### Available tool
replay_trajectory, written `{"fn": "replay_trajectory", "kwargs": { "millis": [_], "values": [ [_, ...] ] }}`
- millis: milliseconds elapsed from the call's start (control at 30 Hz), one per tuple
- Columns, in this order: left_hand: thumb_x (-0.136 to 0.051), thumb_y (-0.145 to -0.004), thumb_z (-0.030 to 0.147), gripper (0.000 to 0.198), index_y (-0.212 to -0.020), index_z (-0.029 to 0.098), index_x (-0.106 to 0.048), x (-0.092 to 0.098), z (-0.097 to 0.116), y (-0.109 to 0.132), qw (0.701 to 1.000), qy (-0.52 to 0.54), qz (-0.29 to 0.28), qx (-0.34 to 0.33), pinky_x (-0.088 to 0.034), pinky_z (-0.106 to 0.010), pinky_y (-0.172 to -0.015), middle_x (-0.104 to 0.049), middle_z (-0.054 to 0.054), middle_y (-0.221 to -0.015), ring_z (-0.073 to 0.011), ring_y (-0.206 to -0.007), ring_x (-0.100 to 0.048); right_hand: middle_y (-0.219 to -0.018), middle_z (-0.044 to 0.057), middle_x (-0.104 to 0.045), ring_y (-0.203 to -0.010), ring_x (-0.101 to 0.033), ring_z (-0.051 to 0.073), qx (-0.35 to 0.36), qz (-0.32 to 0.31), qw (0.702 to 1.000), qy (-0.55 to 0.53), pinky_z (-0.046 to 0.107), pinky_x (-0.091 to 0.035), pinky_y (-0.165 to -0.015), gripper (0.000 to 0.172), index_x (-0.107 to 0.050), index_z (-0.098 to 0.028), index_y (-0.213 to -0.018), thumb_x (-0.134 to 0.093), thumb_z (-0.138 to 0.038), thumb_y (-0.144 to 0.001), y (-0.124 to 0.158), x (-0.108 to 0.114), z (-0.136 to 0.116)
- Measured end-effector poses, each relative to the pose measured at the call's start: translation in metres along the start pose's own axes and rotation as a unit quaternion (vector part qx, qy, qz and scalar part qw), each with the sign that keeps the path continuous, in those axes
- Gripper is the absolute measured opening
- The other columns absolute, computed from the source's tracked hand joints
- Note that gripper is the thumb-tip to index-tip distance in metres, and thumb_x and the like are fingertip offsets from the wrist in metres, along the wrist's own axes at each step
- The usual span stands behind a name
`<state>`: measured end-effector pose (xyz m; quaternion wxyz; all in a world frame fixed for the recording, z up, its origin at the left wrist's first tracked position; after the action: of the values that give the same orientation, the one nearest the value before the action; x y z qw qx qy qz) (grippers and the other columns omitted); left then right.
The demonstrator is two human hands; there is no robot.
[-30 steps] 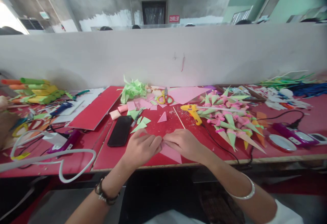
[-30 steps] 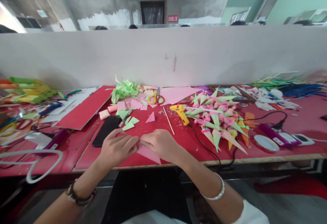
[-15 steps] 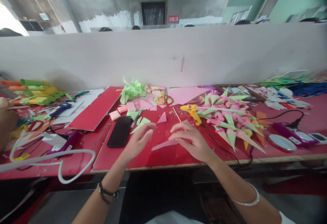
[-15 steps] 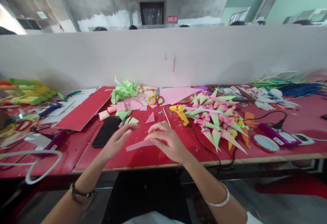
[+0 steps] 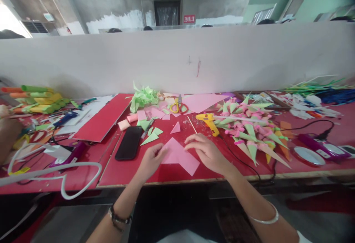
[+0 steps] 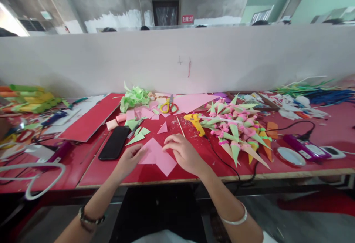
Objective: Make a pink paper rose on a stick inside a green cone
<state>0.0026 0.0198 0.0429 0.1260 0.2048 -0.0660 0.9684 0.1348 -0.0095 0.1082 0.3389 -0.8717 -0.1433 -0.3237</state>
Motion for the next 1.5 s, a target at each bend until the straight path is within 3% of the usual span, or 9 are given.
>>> {"fn": "replay_trajectory", "kwargs": {
  "millis": [100,200,367,533,633,767,900,1067,1500],
  "values": [
    [-0.036,-0.082,0.040,0.035,-0.057,0.016,-0.035,0.006,0.013,0.005,0.997,-0.055,0.045,-0.039,-0.023,-0.019,-0.045,-0.028,0.006,-0.053,-0.0064,-0.049,-0.029,-0.092,0.006,-0.056,-0.088,-0.051,0.017,-0.022,-0.021,0.999,0.024,0.032,-0.043,-0.078,0.020,-0.052,-0.019,-0.097,-0.047,-0.025,-0.080,-0.002,-0.014,-0.009],
    [-0.032,-0.084,0.036,0.035,-0.057,0.016,-0.034,-0.001,0.028,0.011,0.994,-0.076,0.028,-0.079,-0.023,-0.019,-0.046,-0.029,0.006,-0.053,-0.0063,-0.049,-0.029,-0.094,0.009,-0.054,-0.090,-0.049,0.022,-0.054,0.000,0.996,0.072,0.035,-0.042,-0.077,0.036,-0.049,-0.017,-0.095,-0.057,-0.042,-0.070,-0.005,-0.022,-0.014],
    [-0.037,-0.083,0.035,0.030,-0.064,0.014,-0.045,-0.010,0.037,0.015,0.986,-0.123,-0.017,-0.112,-0.027,-0.019,-0.048,-0.040,0.005,-0.055,-0.0072,-0.051,-0.037,-0.076,0.004,-0.053,-0.071,-0.051,0.015,-0.079,-0.004,0.997,0.026,0.027,-0.041,-0.065,0.016,-0.048,-0.017,-0.076,-0.044,-0.032,-0.081,-0.009,-0.035,-0.007],
    [-0.034,-0.085,0.034,0.029,-0.081,0.014,-0.054,-0.003,0.025,0.012,0.980,-0.163,-0.048,-0.100,-0.036,-0.020,-0.053,-0.055,0.001,-0.065,-0.0101,-0.059,-0.048,-0.057,-0.002,-0.044,-0.055,-0.043,0.010,-0.121,0.047,0.988,-0.089,0.022,-0.034,-0.054,0.030,-0.042,-0.017,-0.060,-0.034,-0.029,-0.086,-0.006,-0.029,0.015],
    [-0.039,-0.082,0.029,0.023,-0.089,0.016,-0.057,0.008,0.033,0.011,0.942,-0.304,0.016,-0.138,-0.040,-0.028,-0.071,-0.062,-0.003,-0.080,-0.0152,-0.074,-0.054,-0.054,-0.004,-0.037,-0.052,-0.037,0.008,-0.148,0.040,0.974,-0.165,0.020,-0.029,-0.049,0.032,-0.039,-0.017,-0.058,-0.037,-0.034,-0.084,-0.006,-0.035,0.023],
    [-0.042,-0.080,0.021,0.020,-0.096,0.019,-0.054,0.007,0.055,0.014,0.887,-0.413,0.088,-0.188,-0.025,-0.041,-0.093,-0.061,-0.005,-0.095,-0.0196,-0.093,-0.053,-0.052,-0.005,-0.030,-0.050,-0.031,0.007,-0.158,0.020,0.963,-0.217,0.021,-0.023,-0.046,0.034,-0.035,-0.017,-0.055,-0.039,-0.036,-0.083,-0.008,-0.045,0.024],
    [-0.034,-0.083,0.020,0.019,-0.076,0.017,-0.051,0.000,0.058,0.009,0.924,-0.337,0.077,-0.162,-0.036,-0.031,-0.074,-0.058,-0.001,-0.072,-0.0143,-0.073,-0.054,-0.053,-0.005,-0.029,-0.051,-0.031,0.007,-0.168,0.036,0.954,-0.243,0.021,-0.024,-0.047,0.033,-0.036,-0.017,-0.056,-0.039,-0.036,-0.082,-0.009,-0.048,0.026],
    [-0.031,-0.085,0.028,0.032,-0.055,0.018,-0.032,0.004,0.048,0.002,0.967,-0.202,0.100,-0.120,-0.028,-0.022,-0.049,-0.037,0.004,-0.051,-0.0089,-0.049,-0.038,-0.054,-0.004,-0.033,-0.052,-0.034,0.008,-0.198,0.080,0.937,-0.277,0.021,-0.027,-0.048,0.032,-0.038,-0.017,-0.057,-0.040,-0.037,-0.081,-0.004,-0.050,0.033],
    [-0.036,-0.083,0.033,0.033,-0.054,0.017,-0.030,0.015,0.031,0.003,0.982,-0.110,0.144,-0.063,-0.023,-0.019,-0.046,-0.028,0.006,-0.050,-0.0067,-0.048,-0.030,-0.052,-0.005,-0.033,-0.050,-0.034,0.007,-0.199,0.127,0.959,-0.158,0.020,-0.026,-0.048,0.030,-0.037,-0.017,-0.056,-0.044,-0.036,-0.079,0.003,-0.039,0.030]
  ]
}}
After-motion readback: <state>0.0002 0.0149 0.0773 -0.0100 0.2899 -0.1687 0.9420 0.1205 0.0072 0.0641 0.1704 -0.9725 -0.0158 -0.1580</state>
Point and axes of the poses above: each hand's wrist, its own y-axis away from the middle knuckle, its own x-axis out of the back of the hand, z = x × y, the point moved 10 cm from there along -y, towards the middle knuckle
